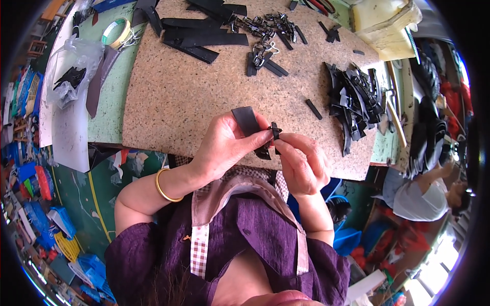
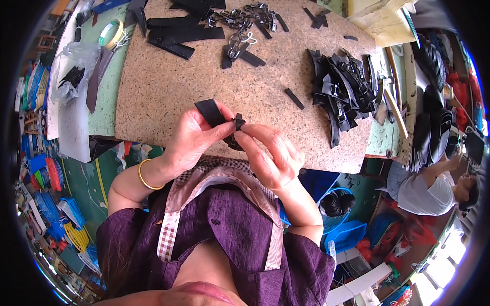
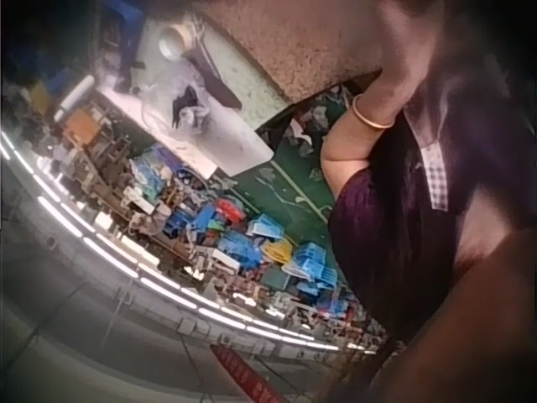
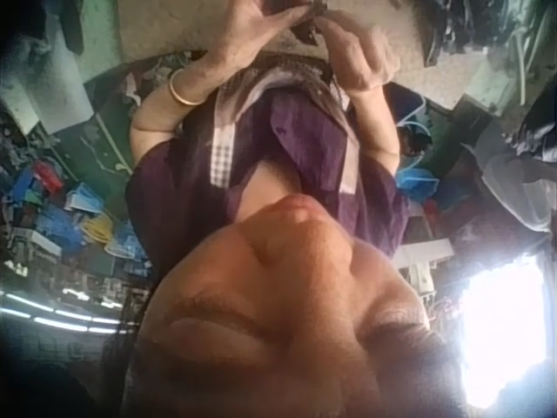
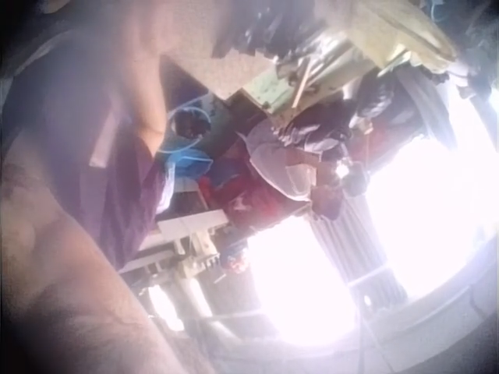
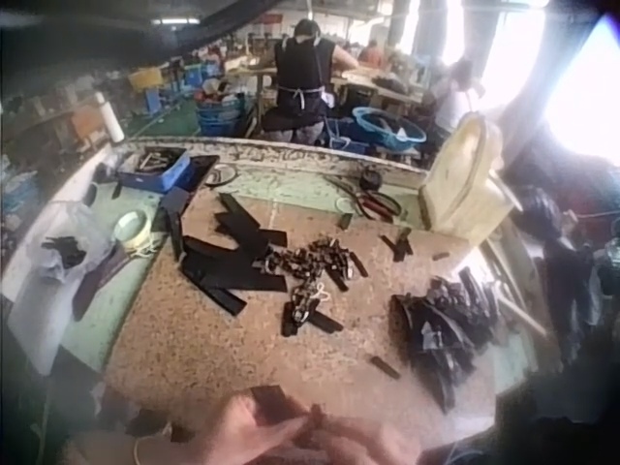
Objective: The person attaches metal buckles to black leather straps by hand, then checks their alignment.
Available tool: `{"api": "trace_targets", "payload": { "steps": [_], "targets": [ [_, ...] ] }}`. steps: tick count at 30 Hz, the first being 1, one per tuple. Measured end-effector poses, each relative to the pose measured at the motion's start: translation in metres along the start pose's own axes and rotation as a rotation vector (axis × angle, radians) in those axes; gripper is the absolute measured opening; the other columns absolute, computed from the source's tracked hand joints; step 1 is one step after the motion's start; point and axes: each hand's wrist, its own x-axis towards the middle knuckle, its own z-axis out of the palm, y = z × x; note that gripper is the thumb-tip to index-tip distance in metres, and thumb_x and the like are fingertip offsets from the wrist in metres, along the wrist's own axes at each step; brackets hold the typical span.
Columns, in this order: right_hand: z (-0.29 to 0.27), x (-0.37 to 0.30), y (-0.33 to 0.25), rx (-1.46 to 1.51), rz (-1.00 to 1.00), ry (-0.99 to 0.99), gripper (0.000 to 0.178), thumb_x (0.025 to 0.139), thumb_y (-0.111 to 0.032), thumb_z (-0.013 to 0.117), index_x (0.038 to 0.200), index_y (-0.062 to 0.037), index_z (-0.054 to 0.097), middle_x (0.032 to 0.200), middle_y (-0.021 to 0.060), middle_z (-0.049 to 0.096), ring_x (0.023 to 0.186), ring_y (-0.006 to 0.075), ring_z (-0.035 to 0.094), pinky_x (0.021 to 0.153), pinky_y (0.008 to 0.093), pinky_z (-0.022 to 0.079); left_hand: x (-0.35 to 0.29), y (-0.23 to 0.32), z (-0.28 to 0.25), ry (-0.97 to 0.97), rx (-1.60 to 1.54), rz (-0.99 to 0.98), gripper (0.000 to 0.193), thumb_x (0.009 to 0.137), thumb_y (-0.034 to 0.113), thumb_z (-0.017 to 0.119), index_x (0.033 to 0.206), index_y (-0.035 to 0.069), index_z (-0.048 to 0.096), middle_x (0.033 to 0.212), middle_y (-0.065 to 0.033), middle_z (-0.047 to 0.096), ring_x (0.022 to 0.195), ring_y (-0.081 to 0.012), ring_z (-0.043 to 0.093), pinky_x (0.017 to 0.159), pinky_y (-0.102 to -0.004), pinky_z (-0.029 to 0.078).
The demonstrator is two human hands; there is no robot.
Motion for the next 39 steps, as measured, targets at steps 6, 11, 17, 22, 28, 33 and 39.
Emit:
{"api": "trace_targets", "payload": {
  "steps": [6, 11, 17, 22, 28, 33, 39],
  "targets": [
    [0.002, -0.001, -0.002, 0.268, 0.472, -0.04, 0.018, 0.074, 0.002, 0.07, 0.09, -0.0037, 0.067, 0.1, 0.0123, 0.063, 0.079, 0.0181, 0.064, 0.067, 0.0272, 0.054, 0.001, -0.001, 0.006, 0.023, 0.165, 0.017, 0.009, 0.085, 0.0, 0.063, 0.095, 0.0, 0.06, 0.084, -0.001, 0.062, 0.078, -0.0048, 0.058, 0.069, -0.0189, 0.048],
    [0.001, -0.001, -0.003, 0.851, 0.919, 0.036, 0.011, 0.081, -0.003, 0.068, 0.091, -0.0022, 0.063, 0.102, 0.0099, 0.063, 0.087, 0.0136, 0.062, 0.074, 0.0265, 0.052, -0.001, 0.0, 0.008, 0.011, 0.334, 0.114, 0.012, 0.085, 0.001, 0.064, 0.096, 0.001, 0.06, 0.084, 0.0004, 0.061, 0.077, -0.0026, 0.056, 0.069, -0.0184, 0.048],
    [0.009, -0.007, -0.007, 0.701, 0.846, 0.148, 0.016, 0.082, -0.001, 0.068, 0.096, -0.0005, 0.061, 0.093, 0.007, 0.064, 0.083, 0.0112, 0.061, 0.073, 0.0253, 0.051, 0.002, -0.004, 0.011, 0.007, 0.158, 0.099, 0.013, 0.086, -0.001, 0.062, 0.099, 0.001, 0.058, 0.088, -0.0011, 0.062, 0.08, -0.0037, 0.057, 0.072, -0.0189, 0.049],
    [0.011, -0.005, -0.019, 0.92, 0.925, 0.227, 0.018, 0.082, 0.002, 0.067, 0.1, 0.0006, 0.063, 0.1, 0.0087, 0.061, 0.084, 0.0132, 0.062, 0.073, 0.0249, 0.051, -0.001, -0.008, 0.013, 0.012, 0.113, 0.158, 0.012, 0.087, 0.0, 0.061, 0.099, 0.0, 0.059, 0.089, -0.0016, 0.061, 0.081, -0.0043, 0.057, 0.072, -0.0189, 0.048],
    [0.013, -0.007, -0.012, 1.047, 0.866, 0.301, 0.017, 0.081, 0.006, 0.065, 0.097, 0.002, 0.065, 0.11, 0.0135, 0.057, 0.1, 0.0201, 0.057, 0.086, 0.0296, 0.046, 0.001, 0.004, 0.004, -0.012, 0.407, 0.276, 0.016, 0.088, 0.004, 0.062, 0.103, 0.0, 0.063, 0.088, 0.0002, 0.06, 0.078, -0.003, 0.054, 0.067, -0.017, 0.045],
    [-0.002, 0.001, -0.015, 0.64, 0.659, 0.066, 0.022, 0.075, 0.009, 0.069, 0.095, 0.0019, 0.062, 0.087, 0.012, 0.065, 0.079, 0.0194, 0.064, 0.071, 0.0275, 0.052, -0.003, 0.024, -0.004, 0.014, 0.403, 0.069, 0.024, 0.09, 0.009, 0.06, 0.112, -0.002, 0.059, 0.088, -0.004, 0.062, 0.076, -0.0075, 0.06, 0.071, -0.0224, 0.05],
    [-0.007, 0.011, -0.017, 0.632, 0.719, -0.076, 0.031, 0.075, 0.007, 0.07, 0.1, -0.0001, 0.053, 0.086, 0.01, 0.065, 0.079, 0.0156, 0.067, 0.073, 0.0279, 0.054, -0.003, 0.032, -0.006, 0.01, 0.18, -0.011, 0.021, 0.089, 0.008, 0.062, 0.107, -0.003, 0.056, 0.088, -0.006, 0.064, 0.076, -0.011, 0.063, 0.069, -0.0237, 0.053]
  ]
}}
